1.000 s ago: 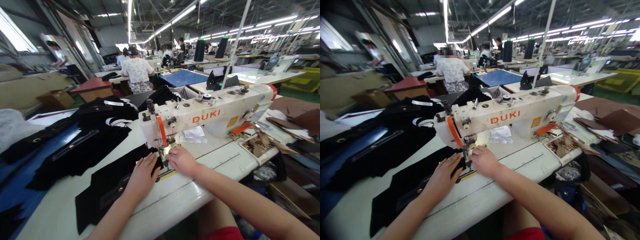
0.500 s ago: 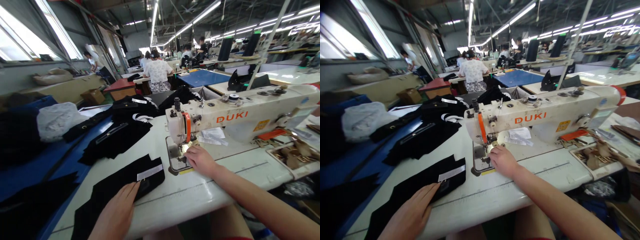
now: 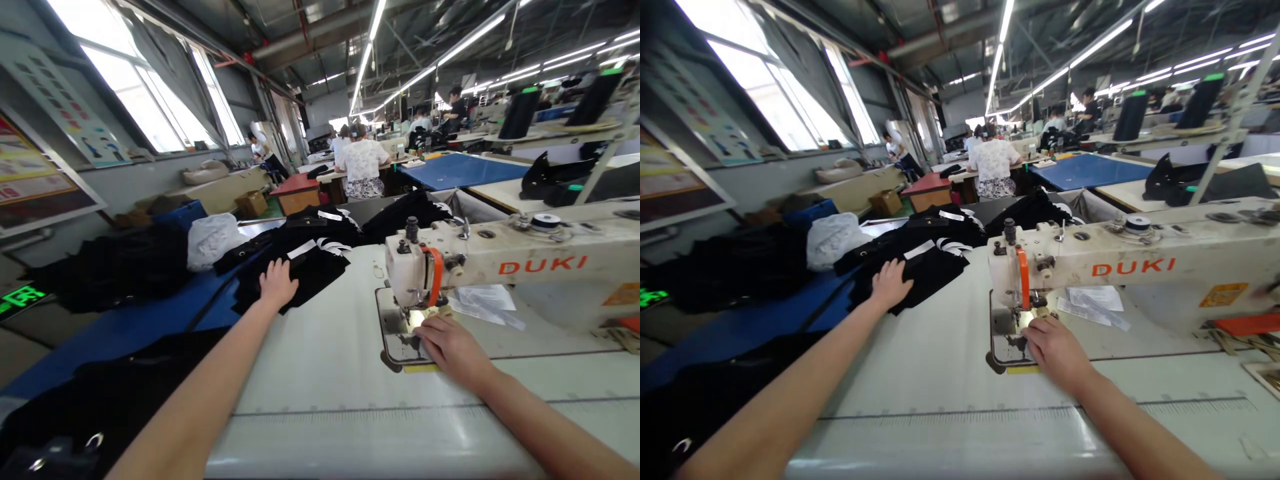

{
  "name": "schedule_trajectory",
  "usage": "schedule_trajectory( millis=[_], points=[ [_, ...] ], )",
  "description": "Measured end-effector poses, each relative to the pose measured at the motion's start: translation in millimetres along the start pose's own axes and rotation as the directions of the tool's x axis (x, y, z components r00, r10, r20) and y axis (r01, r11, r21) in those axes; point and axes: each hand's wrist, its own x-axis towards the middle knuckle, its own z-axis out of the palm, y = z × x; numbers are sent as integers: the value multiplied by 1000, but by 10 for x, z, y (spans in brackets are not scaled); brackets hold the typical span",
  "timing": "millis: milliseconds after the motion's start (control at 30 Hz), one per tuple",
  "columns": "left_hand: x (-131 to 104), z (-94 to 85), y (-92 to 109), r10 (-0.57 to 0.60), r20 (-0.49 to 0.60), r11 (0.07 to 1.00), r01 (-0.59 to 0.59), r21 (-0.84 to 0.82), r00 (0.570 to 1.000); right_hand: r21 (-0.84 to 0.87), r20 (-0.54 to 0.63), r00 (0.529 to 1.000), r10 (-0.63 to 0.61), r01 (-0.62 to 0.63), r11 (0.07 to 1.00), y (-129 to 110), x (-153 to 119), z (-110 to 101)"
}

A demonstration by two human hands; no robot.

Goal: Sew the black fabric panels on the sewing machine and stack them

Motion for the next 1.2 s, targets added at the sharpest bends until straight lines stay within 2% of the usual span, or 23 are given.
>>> schedule_trajectory(
  millis=[133,233,300,367,433,500,567,633,700,833,900,967,1067,1133,1200],
  points=[
    [-370,222,106,-91,-42,993,94,70,995,6,-23,1000,-17,18,1000,29,-35,31],
    [-784,231,107,-149,-55,982,154,111,987,23,-49,998,-43,44,999,53,-54,50],
    [-1133,125,19,-169,-74,970,179,161,983,39,-59,997,-54,56,998,65,-61,57],
    [-1494,-59,-159,-198,-131,941,226,253,971,53,-63,997,-54,57,997,75,-64,64],
    [-1801,-271,-399,-328,-201,868,378,321,923,62,-58,997,-52,56,996,82,-64,68],
    [-2001,-449,-641,-496,-184,777,529,342,848,67,-48,997,-56,59,996,85,-63,68],
    [-2085,-567,-823,-589,-123,727,589,353,799,69,-42,997,-66,69,995,85,-62,63],
    [-2082,-640,-922,-613,-63,731,595,334,788,69,-55,996,-68,72,995,82,-61,54],
    [-2036,-701,-953,-643,-9,731,617,290,766,64,-74,995,-64,68,996,76,-59,44],
    [-1949,-825,-935,-764,59,635,732,248,642,51,-86,994,-60,65,997,61,-52,28],
    [-1929,-850,-914,-785,52,609,755,242,617,50,-84,994,-68,72,996,58,-52,29],
    [-1915,-828,-884,-769,18,625,745,235,639,55,-81,994,-74,78,995,60,-55,37],
    [-1888,-739,-845,-667,-39,704,646,296,744,64,-78,995,-62,67,996,68,-64,53],
    [-1864,-689,-850,-588,-30,749,558,356,808,64,-81,995,-54,59,996,68,-66,57],
    [-1842,-684,-888,-570,14,775,531,343,822,65,-82,995,-52,58,996,63,-63,53]
  ],
)
